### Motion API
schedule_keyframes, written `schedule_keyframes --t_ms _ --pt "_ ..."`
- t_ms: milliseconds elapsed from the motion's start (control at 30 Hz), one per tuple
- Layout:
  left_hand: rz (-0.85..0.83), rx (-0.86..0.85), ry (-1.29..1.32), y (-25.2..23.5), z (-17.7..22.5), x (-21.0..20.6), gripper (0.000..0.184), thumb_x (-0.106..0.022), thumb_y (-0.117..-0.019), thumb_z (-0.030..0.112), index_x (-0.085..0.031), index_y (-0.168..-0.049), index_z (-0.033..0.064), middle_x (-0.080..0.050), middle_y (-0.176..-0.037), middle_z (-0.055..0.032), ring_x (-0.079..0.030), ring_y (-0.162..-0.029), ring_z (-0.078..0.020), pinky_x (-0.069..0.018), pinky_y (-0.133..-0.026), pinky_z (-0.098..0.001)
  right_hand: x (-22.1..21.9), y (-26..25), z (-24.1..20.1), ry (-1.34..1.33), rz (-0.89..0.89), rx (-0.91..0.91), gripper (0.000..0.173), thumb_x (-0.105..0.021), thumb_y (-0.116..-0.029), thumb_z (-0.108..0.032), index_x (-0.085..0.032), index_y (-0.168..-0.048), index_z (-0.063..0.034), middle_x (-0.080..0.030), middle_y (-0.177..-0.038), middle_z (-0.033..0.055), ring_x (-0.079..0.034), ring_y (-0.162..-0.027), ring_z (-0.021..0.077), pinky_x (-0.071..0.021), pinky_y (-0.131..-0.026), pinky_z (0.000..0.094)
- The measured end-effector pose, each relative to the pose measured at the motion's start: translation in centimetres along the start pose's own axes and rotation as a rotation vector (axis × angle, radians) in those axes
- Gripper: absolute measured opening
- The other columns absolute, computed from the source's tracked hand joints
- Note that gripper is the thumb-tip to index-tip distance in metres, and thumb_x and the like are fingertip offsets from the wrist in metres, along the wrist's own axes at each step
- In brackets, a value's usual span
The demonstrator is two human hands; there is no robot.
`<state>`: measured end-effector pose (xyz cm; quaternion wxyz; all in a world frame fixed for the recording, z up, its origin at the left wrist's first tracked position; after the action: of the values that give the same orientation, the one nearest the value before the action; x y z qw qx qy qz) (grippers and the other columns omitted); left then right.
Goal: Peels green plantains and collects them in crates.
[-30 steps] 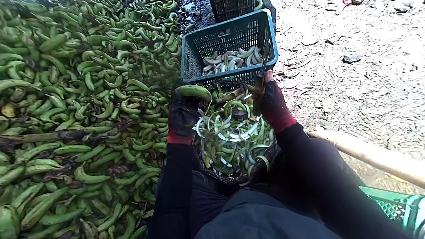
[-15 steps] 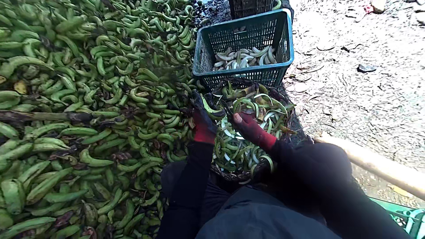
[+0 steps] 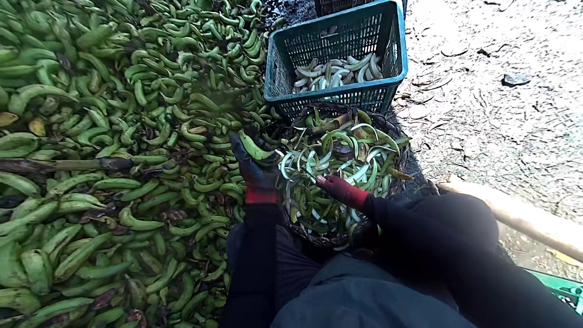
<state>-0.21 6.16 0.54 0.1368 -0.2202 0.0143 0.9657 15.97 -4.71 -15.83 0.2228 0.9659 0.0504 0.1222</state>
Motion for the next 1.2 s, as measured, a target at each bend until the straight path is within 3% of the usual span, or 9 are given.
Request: schedule_keyframes --t_ms 100,300,467,533,767,933,967,1067,1200 --pt "-0.090 0.169 -0.050 -2.0 1.1 -0.5 0.049 -0.029 -0.1094 0.052 -0.058 -0.130 0.0181 -0.064 -0.086 0.0008 -0.064 -0.066 -0.0092 -0.0587 -0.058 -0.0256 3.0 1.6 -4.3 -0.046 0.083 0.169 0.066 -0.029 -0.1067 -0.062 -0.062 -0.132 -0.0110 -0.070 -0.114 0.0159 -0.067 -0.103 0.0294 -0.0525 -0.089 0.0564" --pt "-0.205 0.465 0.007 2.2 -3.9 -0.5 0.042 -0.046 -0.1047 0.053 -0.061 -0.126 0.0200 -0.063 -0.091 0.0010 -0.060 -0.068 -0.0059 -0.0541 -0.058 -0.0202 5.2 3.9 -10.0 0.527 0.092 0.534 0.060 -0.040 -0.1007 -0.068 -0.073 -0.113 -0.0187 -0.069 -0.104 0.0055 -0.066 -0.097 0.0245 -0.0500 -0.088 0.0556" --pt "-0.122 0.417 -0.136 4.8 -5.1 -1.8 0.040 -0.046 -0.1042 0.054 -0.057 -0.134 0.0303 -0.068 -0.109 0.0017 -0.066 -0.087 -0.0094 -0.0577 -0.069 -0.0290 6.9 2.8 -9.9 0.637 0.382 0.368 0.063 -0.045 -0.0964 -0.072 -0.071 -0.122 -0.0201 -0.068 -0.113 0.0145 -0.064 -0.108 0.0353 -0.0461 -0.094 0.0620" --pt "-0.041 0.454 -0.232 6.1 -5.7 -2.5 0.046 -0.046 -0.0989 0.067 -0.063 -0.119 0.0292 -0.066 -0.094 0.0018 -0.063 -0.074 -0.0101 -0.0535 -0.058 -0.0288 7.6 2.7 -9.8 0.675 0.532 0.290 0.064 -0.044 -0.0966 -0.072 -0.070 -0.120 -0.0181 -0.067 -0.113 0.0168 -0.063 -0.109 0.0378 -0.0452 -0.093 0.0619" --pt "-0.070 0.524 -0.400 6.1 -6.6 -1.3 0.057 -0.039 -0.0975 0.074 -0.064 -0.121 0.0288 -0.060 -0.081 0.0014 -0.052 -0.058 -0.0083 -0.0452 -0.048 -0.0241 9.6 1.8 -7.9 0.571 0.603 0.100 0.060 -0.042 -0.1011 -0.067 -0.068 -0.119 -0.0149 -0.067 -0.110 0.0194 -0.066 -0.102 0.0397 -0.0507 -0.084 0.0631" --pt "-0.033 0.236 -0.555 3.4 -5.7 2.0 0.050 -0.043 -0.1053 0.054 -0.050 -0.148 0.0301 -0.061 -0.136 0.0000 -0.061 -0.114 -0.0138 -0.0544 -0.092 -0.0425 8.7 2.9 -8.9 0.467 0.319 0.344 0.054 -0.043 -0.1020 -0.061 -0.070 -0.120 -0.0183 -0.065 -0.110 0.0159 -0.064 -0.102 0.0348 -0.0495 -0.090 0.0615" --pt "-0.045 0.203 -0.476 3.0 -5.6 1.9 0.048 -0.043 -0.1058 0.052 -0.049 -0.148 0.0305 -0.061 -0.135 0.0025 -0.061 -0.114 -0.0107 -0.0547 -0.093 -0.0385 7.6 3.0 -9.1 0.517 0.218 0.392 0.055 -0.043 -0.1007 -0.065 -0.072 -0.120 -0.0217 -0.066 -0.109 0.0126 -0.064 -0.103 0.0317 -0.0491 -0.092 0.0605" --pt "-0.075 0.291 -0.054 3.0 -5.7 -0.4 0.044 -0.048 -0.1019 0.059 -0.060 -0.132 0.0296 -0.065 -0.101 0.0044 -0.064 -0.080 -0.0057 -0.0571 -0.065 -0.0243 6.1 2.8 -9.1 0.573 0.132 0.406 0.053 -0.046 -0.0989 -0.067 -0.072 -0.120 -0.0262 -0.066 -0.107 0.0094 -0.064 -0.101 0.0289 -0.0477 -0.090 0.0594" --pt "-0.034 0.462 -0.150 5.1 -6.2 -2.6 0.045 -0.047 -0.0999 0.064 -0.061 -0.123 0.0287 -0.065 -0.094 0.0026 -0.062 -0.074 -0.0085 -0.0538 -0.059 -0.0271 8.7 2.3 -9.2 0.638 0.584 0.313 0.052 -0.053 -0.0962 -0.066 -0.071 -0.121 -0.0241 -0.064 -0.117 0.0198 -0.061 -0.112 0.0398 -0.0416 -0.099 0.0651"
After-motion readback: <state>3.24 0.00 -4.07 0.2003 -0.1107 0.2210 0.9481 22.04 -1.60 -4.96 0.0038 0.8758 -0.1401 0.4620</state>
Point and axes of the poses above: each hand's wrist, its own y-axis away from the middle knuckle, its own x-axis out of the back of the hand, z = x × y, the point moved 4 cm from there along -y, towards the middle knuckle
